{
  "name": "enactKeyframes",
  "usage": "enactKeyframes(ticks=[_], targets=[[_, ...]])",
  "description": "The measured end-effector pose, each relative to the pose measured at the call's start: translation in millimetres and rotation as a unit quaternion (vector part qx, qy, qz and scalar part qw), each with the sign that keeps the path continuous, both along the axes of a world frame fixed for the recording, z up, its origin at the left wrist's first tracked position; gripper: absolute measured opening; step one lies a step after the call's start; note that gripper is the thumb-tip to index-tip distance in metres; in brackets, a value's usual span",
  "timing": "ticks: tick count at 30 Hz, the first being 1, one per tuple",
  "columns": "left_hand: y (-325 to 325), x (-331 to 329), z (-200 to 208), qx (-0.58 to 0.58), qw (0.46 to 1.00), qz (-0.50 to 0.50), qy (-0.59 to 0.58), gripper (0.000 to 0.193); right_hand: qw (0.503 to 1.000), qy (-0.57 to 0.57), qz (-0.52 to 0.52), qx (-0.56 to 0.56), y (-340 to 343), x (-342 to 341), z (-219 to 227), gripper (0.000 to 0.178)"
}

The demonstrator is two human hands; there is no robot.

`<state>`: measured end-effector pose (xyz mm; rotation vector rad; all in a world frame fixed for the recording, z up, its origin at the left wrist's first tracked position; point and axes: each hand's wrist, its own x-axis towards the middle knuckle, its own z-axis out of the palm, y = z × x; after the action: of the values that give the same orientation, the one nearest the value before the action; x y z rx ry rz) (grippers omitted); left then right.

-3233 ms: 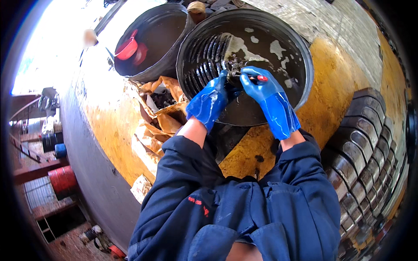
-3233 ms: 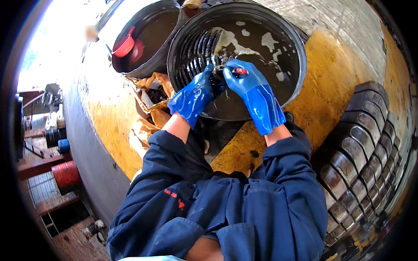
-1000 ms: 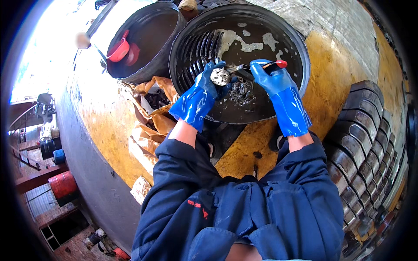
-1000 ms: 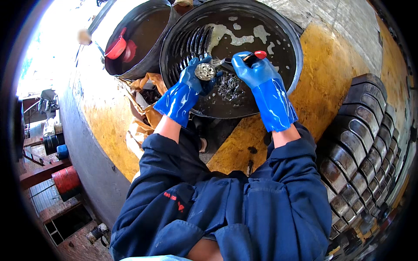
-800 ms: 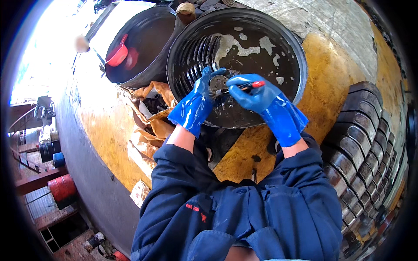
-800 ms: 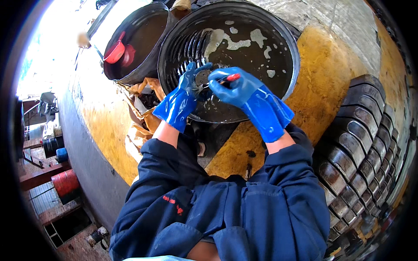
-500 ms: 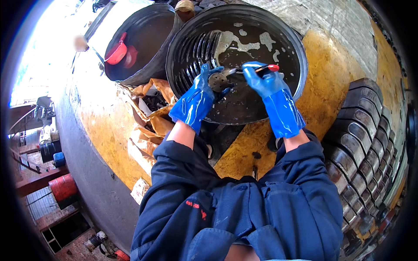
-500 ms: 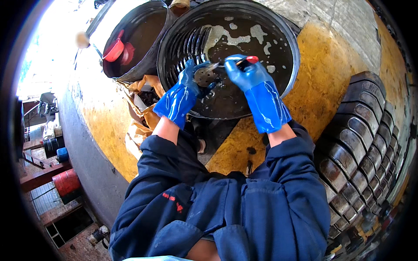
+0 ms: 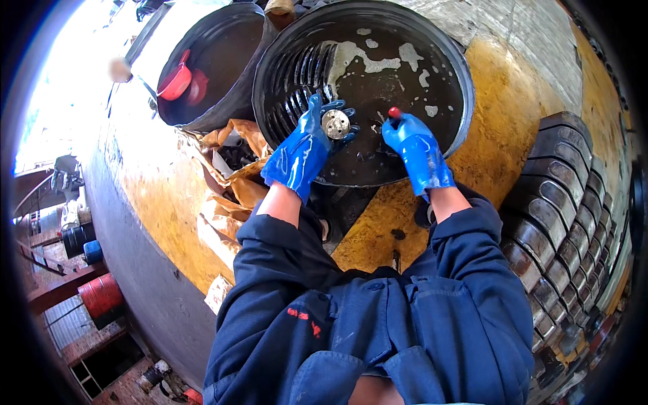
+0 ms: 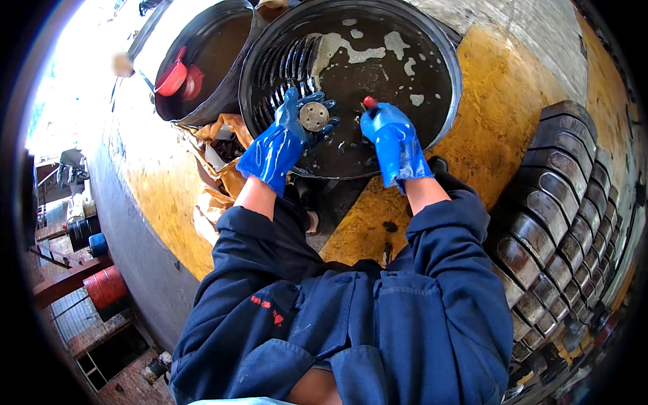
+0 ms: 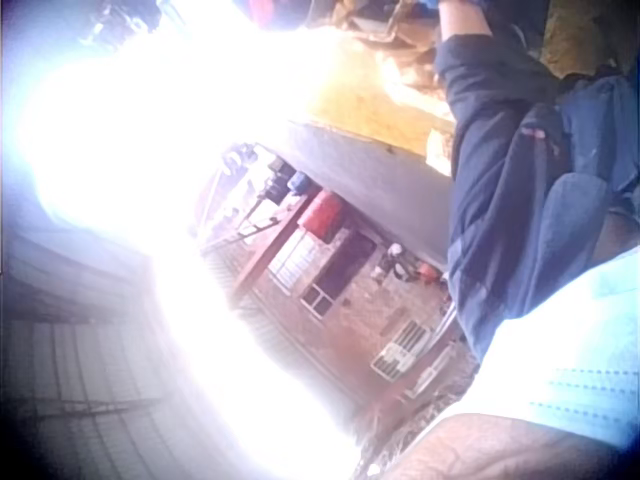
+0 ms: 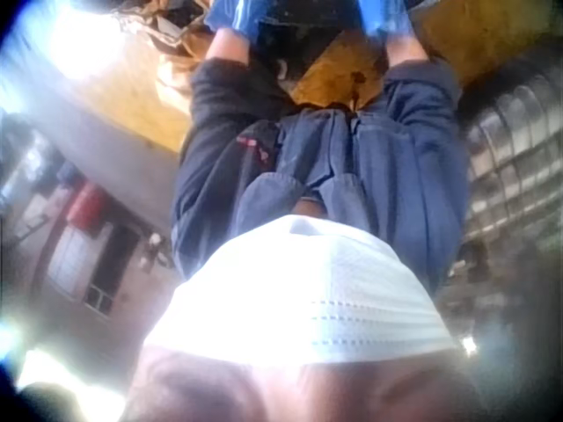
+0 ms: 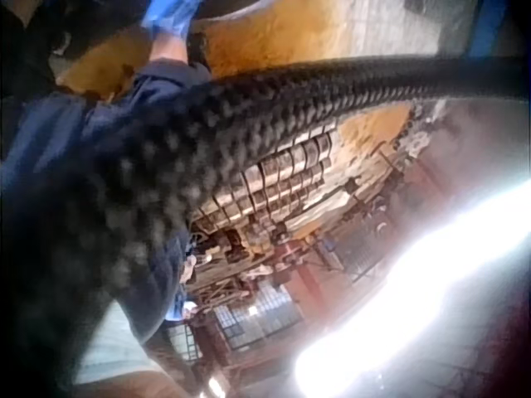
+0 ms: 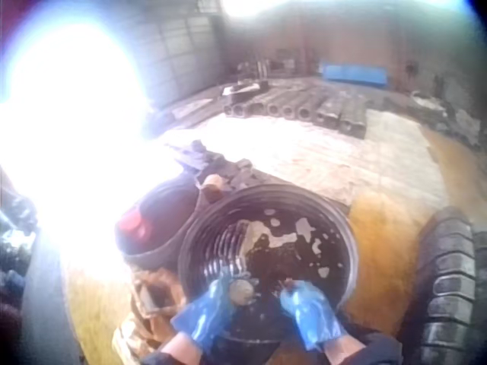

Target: The person cleans small, round metal parts using a red-handled brush and a dark liquid from a large metal drum. They repeatedly dip the parts into the liquid, scrub them with the brush, and place them into a brown paper bag.

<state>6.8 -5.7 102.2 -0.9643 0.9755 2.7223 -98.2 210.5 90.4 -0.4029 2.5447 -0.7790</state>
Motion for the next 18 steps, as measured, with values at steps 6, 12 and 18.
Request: enactKeyframes(ticks=[6,12,18], targets=[[2,-1,-2,-0.013,1.0,-0.004,0.004,0.049,0.948,-0.078,0.082,-0.297,-13,-3,44,0.021],[13,-3,-3,-0.022,1.0,-0.012,-0.002,0.048,0.915,-0.075,0.229,-0.323,-21,21,64,0.022],[16,-3,-5,-0.026,1.0,-0.015,-0.001,0.048,0.962,0.038,0.023,-0.271,-18,10,56,0.023]])
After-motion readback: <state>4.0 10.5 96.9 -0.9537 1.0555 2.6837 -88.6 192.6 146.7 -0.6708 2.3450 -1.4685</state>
